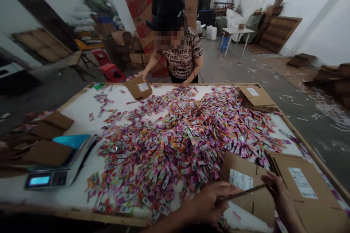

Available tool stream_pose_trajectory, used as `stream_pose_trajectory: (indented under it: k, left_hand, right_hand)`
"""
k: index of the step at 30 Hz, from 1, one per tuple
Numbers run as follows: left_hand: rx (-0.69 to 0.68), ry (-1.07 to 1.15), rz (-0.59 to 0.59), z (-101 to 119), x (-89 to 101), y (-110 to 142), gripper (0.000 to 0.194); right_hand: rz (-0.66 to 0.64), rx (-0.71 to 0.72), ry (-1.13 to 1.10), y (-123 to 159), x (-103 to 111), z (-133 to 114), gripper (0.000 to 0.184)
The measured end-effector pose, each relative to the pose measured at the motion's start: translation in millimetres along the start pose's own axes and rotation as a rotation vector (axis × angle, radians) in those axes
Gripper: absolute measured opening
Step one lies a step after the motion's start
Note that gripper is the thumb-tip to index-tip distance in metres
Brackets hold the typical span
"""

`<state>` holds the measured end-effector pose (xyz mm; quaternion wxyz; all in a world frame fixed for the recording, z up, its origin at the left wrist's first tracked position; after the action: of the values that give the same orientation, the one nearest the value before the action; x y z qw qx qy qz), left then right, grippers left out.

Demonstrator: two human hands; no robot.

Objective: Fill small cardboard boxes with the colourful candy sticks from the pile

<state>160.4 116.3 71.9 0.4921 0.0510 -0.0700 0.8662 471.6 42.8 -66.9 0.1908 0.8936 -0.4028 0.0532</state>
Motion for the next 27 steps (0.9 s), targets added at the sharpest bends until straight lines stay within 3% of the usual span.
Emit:
stream_pose_trajectory:
  k: [2, 4, 7, 9, 12, 15, 18, 20, 22, 24, 27]
  left_hand:
    - [-0.142, -0.063, 0.031, 19.8, 11.3, 17.7, 0.057]
    - [-0.159, -0.131, 0.162, 17.5, 32.9, 40.9, 0.051]
    - [-0.062, -0.250, 0.410, -13.0, 69.7, 85.8, 0.050]
    - [0.019, -0.330, 0.543, -44.0, 85.3, 119.4, 0.061]
    - [0.095, -0.444, 0.591, -99.0, 81.7, 164.3, 0.082]
    - [0.130, -0.509, 0.410, -150.9, 53.7, 196.4, 0.066]
    - [0.241, -0.488, 0.282, -179.4, 42.6, 225.5, 0.069]
    - [0.292, -0.453, 0.202, -179.9, 41.7, 238.3, 0.075]
    - [0.305, -0.392, 0.212, -171.7, 46.6, 245.4, 0.077]
    - [0.315, -0.307, 0.348, -166.1, 56.3, 248.4, 0.070]
    - [0.416, -0.217, 0.677, -176.2, 69.1, 252.4, 0.055]
  right_hand:
    - [-0.132, -0.078, -0.122, 7.2, -45.4, -7.3, 0.074]
    - [-0.220, -0.120, -0.180, 19.1, -79.7, -9.9, 0.075]
    - [-0.385, -0.170, -0.159, 43.6, -118.6, -0.3, 0.075]
    - [-0.484, -0.209, -0.110, 64.0, -137.5, 14.6, 0.074]
    - [-0.707, -0.154, -0.034, 103.5, -171.6, 35.4, 0.071]
    - [-0.861, -0.044, -0.019, 145.2, -206.5, 57.3, 0.080]
    - [-0.718, 0.077, 0.086, 163.0, -224.4, 79.4, 0.090]
    - [-0.604, 0.172, 0.205, 165.5, -230.3, 86.2, 0.092]
    - [-0.602, 0.220, 0.255, 164.5, -236.3, 88.1, 0.087]
    - [-0.740, 0.191, 0.207, 164.3, -243.3, 88.6, 0.071]
    - [-0.913, 0.105, 0.071, 168.1, -245.1, 82.3, 0.045]
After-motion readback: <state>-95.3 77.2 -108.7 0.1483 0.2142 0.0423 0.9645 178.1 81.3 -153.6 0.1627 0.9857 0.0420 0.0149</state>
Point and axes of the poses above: each hand's wrist, its own y-axis away from the middle knuckle, its own x-axis out of the back of the hand, z = x × y, the point moved 9 cm from there along -y, towards the middle knuckle, and after that the axes turned 2 degrees about -z, right-handed, at the moved point
